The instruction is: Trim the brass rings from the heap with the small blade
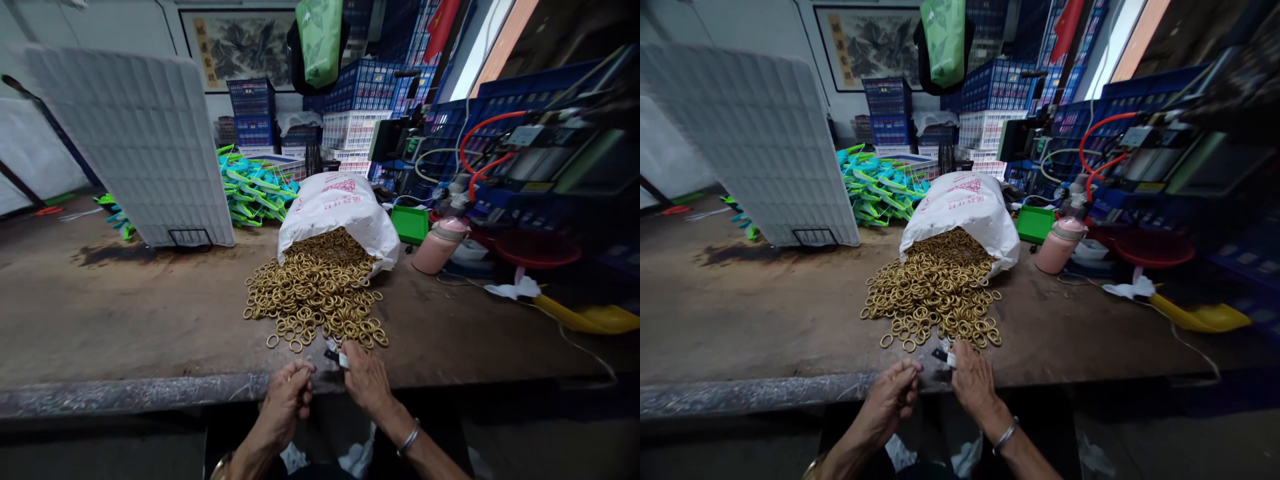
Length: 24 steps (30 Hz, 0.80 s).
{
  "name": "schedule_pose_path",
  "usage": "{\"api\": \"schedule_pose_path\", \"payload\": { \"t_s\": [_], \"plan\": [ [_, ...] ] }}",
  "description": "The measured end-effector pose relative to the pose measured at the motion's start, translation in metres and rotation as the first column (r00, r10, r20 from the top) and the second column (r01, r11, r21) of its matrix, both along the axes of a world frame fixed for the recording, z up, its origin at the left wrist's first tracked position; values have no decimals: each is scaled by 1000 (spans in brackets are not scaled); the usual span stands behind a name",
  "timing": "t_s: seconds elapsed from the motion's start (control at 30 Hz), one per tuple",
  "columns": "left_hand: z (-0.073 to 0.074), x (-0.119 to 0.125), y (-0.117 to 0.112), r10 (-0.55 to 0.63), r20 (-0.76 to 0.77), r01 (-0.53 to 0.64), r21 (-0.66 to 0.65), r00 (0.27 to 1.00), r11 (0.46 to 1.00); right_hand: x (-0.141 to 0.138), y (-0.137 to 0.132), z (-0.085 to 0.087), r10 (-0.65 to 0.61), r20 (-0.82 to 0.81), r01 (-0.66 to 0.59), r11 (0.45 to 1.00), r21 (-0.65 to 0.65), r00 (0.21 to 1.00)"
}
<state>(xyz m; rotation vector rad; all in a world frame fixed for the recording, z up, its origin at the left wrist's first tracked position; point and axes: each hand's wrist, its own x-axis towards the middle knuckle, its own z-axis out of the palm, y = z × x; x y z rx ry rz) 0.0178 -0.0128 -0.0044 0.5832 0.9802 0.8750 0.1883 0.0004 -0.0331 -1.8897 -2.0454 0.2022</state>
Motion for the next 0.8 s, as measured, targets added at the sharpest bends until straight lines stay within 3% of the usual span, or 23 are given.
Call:
{"api": "schedule_pose_path", "payload": {
  "t_s": [0.1, 0.23, 0.33, 0.43, 0.6, 0.73, 0.8],
  "plan": [
    [1, 5, 3, 0, -113, 7, 63, 994, 998, -1, 8, 9, 34, -285, -58, 996, -74, 958],
    [0, 9, 9, 17, -224, 27, 193, 975, 981, -10, 12, 18, 42, -668, -198, 967, -160, 743],
    [1, 9, 12, -9, -207, 59, 241, 978, 969, -16, 8, 22, -14, -825, -336, 909, -245, 565],
    [4, 7, 10, -19, -177, 56, 209, 984, 976, -20, 4, 25, -76, -883, -418, 860, -293, 463],
    [5, 2, 5, 37, -224, 19, 246, 974, 969, -27, 3, 21, -140, -885, -386, 862, -330, 445],
    [4, -1, 2, 98, -266, 15, 392, 959, 920, -33, 7, 8, -89, -870, -346, 894, -284, 485],
    [4, -2, 1, 83, -267, 29, 390, 960, 920, -35, 8, 4, -62, -849, -330, 904, -270, 524]
  ]
}}
